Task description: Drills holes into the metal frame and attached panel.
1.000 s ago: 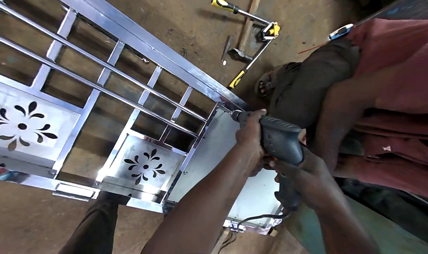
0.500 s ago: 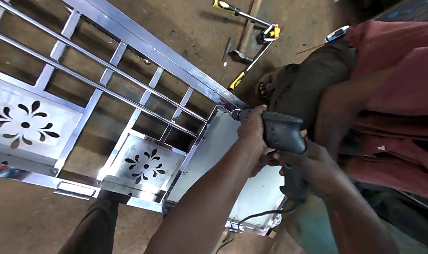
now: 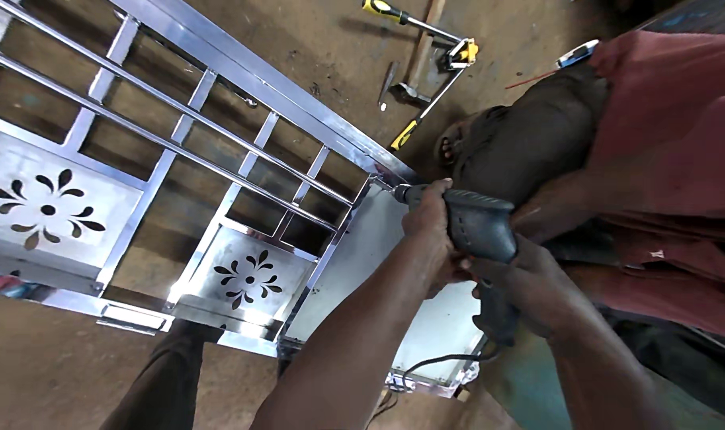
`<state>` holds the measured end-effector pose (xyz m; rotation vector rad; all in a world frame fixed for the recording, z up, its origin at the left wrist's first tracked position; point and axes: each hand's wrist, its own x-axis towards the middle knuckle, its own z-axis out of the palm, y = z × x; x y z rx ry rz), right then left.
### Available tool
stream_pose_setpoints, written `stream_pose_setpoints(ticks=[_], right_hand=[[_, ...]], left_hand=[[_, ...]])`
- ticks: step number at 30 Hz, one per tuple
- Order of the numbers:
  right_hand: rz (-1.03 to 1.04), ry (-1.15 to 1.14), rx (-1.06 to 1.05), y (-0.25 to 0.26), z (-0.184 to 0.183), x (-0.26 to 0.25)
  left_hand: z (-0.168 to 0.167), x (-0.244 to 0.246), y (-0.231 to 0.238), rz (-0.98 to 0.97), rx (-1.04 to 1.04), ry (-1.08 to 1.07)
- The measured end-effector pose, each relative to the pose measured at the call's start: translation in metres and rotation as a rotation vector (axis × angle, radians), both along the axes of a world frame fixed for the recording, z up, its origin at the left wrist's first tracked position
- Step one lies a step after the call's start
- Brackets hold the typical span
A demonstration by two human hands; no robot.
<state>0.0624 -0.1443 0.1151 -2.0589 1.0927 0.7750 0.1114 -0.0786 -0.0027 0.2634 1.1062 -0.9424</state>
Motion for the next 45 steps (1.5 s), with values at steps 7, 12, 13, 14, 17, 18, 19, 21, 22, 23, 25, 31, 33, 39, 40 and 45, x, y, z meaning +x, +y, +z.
stream_pose_setpoints(ticks=[7,12,13,14,17,18,19,21,22,23,25,31,33,39,40,45], right_hand=[[-0.026,-0.005,0.040,0.004,0.000,0.002],[-0.031,0.004,0.030,0.005,0.000,0.002],[-0.022,0.009,0.022,0.005,0.000,0.001],[-0.014,0.016,0.016,0.005,0.000,0.001],[-0.017,0.032,-0.003,0.007,0.001,0.002],[-0.016,0.037,-0.006,0.008,0.002,0.004],[-0.017,0.034,-0.012,0.010,0.003,0.006],[-0.009,0.021,-0.013,0.011,0.003,0.006],[-0.006,0.020,-0.012,0.011,0.002,0.005],[0.000,0.018,-0.010,0.012,0.002,0.004],[0.024,0.003,-0.018,0.016,-0.002,-0.004],[0.035,-0.031,-0.029,0.030,-0.020,-0.010],[0.026,-0.040,-0.031,0.029,-0.021,-0.015],[0.026,-0.055,-0.025,0.023,-0.017,-0.016],[0.029,-0.057,-0.033,0.023,-0.015,-0.017],[0.021,-0.079,-0.066,0.021,-0.006,-0.026]], left_hand=[[-0.005,-0.001,-0.003,0.000,0.005,-0.007],[-0.005,0.000,-0.002,0.004,-0.007,0.008],[-0.004,-0.001,-0.001,0.001,-0.013,0.008],[-0.004,-0.001,-0.001,-0.003,-0.012,0.002],[-0.005,-0.001,-0.002,-0.015,-0.001,-0.034],[-0.005,-0.001,-0.001,-0.011,-0.011,-0.049],[-0.006,-0.001,0.000,-0.007,-0.028,-0.067],[-0.006,0.000,0.000,0.034,-0.069,-0.058],[-0.007,0.000,-0.001,0.067,-0.089,-0.038],[-0.009,-0.001,0.000,0.092,-0.106,-0.026],[-0.012,-0.004,0.005,0.128,-0.132,-0.024],[-0.030,-0.006,0.015,0.167,-0.182,-0.084],[-0.031,-0.008,0.014,0.147,-0.173,-0.077],[-0.023,-0.006,0.012,0.098,-0.139,-0.043],[-0.020,-0.006,0.013,0.069,-0.122,-0.043],[-0.011,-0.014,0.010,-0.110,0.003,-0.020]])
